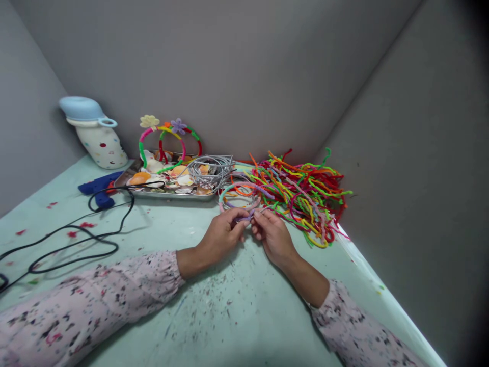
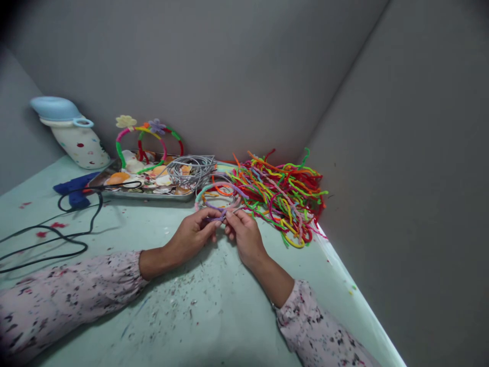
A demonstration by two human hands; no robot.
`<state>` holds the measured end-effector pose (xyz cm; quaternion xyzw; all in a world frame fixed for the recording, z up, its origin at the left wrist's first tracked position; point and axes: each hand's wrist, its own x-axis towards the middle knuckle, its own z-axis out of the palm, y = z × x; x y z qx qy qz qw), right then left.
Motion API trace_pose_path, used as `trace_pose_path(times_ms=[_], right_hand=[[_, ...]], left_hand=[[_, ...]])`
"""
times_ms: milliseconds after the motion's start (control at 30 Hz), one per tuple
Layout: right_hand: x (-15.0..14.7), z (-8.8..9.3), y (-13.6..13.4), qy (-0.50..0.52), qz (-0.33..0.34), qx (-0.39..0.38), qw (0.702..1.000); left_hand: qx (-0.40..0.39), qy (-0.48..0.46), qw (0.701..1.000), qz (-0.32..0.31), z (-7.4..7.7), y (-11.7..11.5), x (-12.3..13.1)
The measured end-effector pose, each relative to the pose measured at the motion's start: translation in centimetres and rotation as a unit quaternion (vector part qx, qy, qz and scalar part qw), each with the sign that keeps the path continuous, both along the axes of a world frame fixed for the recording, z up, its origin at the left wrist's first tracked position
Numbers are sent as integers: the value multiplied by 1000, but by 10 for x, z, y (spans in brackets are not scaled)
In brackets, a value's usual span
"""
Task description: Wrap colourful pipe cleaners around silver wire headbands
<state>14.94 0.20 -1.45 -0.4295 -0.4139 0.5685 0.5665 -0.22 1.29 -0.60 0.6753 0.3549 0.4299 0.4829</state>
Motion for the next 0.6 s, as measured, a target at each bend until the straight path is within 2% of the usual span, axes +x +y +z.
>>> trace_pose_path(times_ms=[300,500,600], right_hand=[[1,-3,0,-32,4,17,999],[1,2,-6,-54,-86,66,993],[0,5,-10,-90,-108,104,985]], left_hand=[[-23,11,999,21,9,-4,-1],[-39,9,999,25,11,-5,-1],[-36,16,999,21,10,-4,-1]])
